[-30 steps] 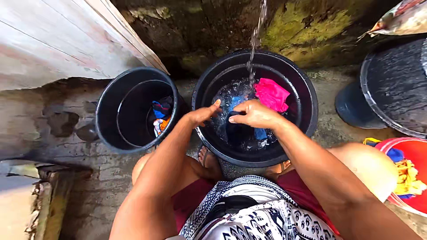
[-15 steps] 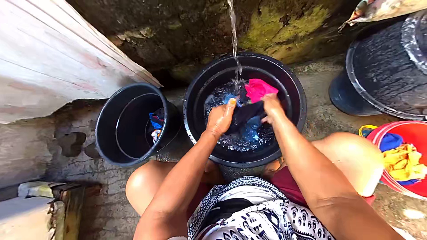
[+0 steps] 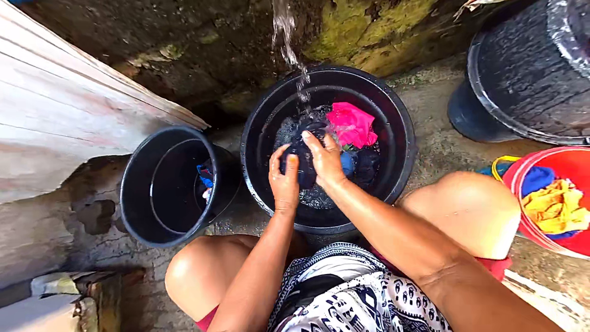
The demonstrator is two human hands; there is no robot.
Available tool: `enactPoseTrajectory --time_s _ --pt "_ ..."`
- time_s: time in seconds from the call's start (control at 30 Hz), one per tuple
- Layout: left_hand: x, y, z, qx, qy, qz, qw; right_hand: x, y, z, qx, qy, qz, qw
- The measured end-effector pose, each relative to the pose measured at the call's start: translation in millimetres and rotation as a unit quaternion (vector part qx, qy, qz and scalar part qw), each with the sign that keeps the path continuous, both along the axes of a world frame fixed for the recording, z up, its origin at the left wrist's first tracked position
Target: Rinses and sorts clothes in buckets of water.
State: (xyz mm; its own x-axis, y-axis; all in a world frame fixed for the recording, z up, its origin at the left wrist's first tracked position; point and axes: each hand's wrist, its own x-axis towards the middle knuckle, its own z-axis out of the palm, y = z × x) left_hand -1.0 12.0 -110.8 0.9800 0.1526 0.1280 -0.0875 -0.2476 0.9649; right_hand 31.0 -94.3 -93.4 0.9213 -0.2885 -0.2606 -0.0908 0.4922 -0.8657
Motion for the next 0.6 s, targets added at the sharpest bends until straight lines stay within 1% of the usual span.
enactPoseTrajectory --time_s 0.03,0.1,0.13,0.2,0.27,0.3,0.33,0.37,0.4,0.43,0.47,0.5,0.53,0.57,0.6 --pt "2 0 -4 0.003 0.022 0.025 0.999 2 2 -1 -0.042 -0.036 0.008 0.998" --pt "6 2 -1 0.011 0.057 0.034 0.998 6 -2 -1 -0.097 -0.079 0.025 0.992" --pt "7 3 4 0.009 0.065 0.021 0.998 8 -6 0 -0.107 -0.095 0.041 0.989" --pt "9 8 13 -0.022 0.098 -0.033 0.994 13 -13 1 -0.13 -0.144 0.081 0.978" --pt "13 15 23 -0.082 0.176 -0.093 0.976 19 -19 5 -0.173 -0.193 0.15 0.954" --pt "15 18 30 -0.097 0.225 -0.103 0.964 24 -23 6 -0.175 -0.204 0.202 0.942" --pt "17 21 41 -0.092 0.268 -0.103 0.954 29 -29 8 -0.151 -0.199 0.268 0.931" --pt "22 24 55 -0.073 0.293 -0.092 0.949 34 -39 6 -0.102 -0.184 0.34 0.916" --pt "27 30 71 -0.055 0.295 -0.074 0.951 41 -49 0 -0.057 -0.156 0.406 0.899" --pt "31 41 86 -0.045 0.282 -0.051 0.957 47 -58 -11 -0.056 -0.116 0.45 0.884" --pt "34 57 102 -0.049 0.262 -0.021 0.964 52 -68 -27 -0.114 -0.064 0.471 0.872" --pt "38 76 119 -0.057 0.231 0.012 0.971 56 -76 -48 -0.218 0.0 0.471 0.855" --pt "39 97 137 -0.051 0.19 0.044 0.979 56 -79 -71 -0.341 0.068 0.458 0.818" --pt "39 120 153 -0.024 0.145 0.076 0.986 50 -78 -96 -0.455 0.132 0.446 0.76" --pt "37 144 166 0.031 0.1 0.116 0.988 37 -72 -115 -0.532 0.182 0.45 0.694"
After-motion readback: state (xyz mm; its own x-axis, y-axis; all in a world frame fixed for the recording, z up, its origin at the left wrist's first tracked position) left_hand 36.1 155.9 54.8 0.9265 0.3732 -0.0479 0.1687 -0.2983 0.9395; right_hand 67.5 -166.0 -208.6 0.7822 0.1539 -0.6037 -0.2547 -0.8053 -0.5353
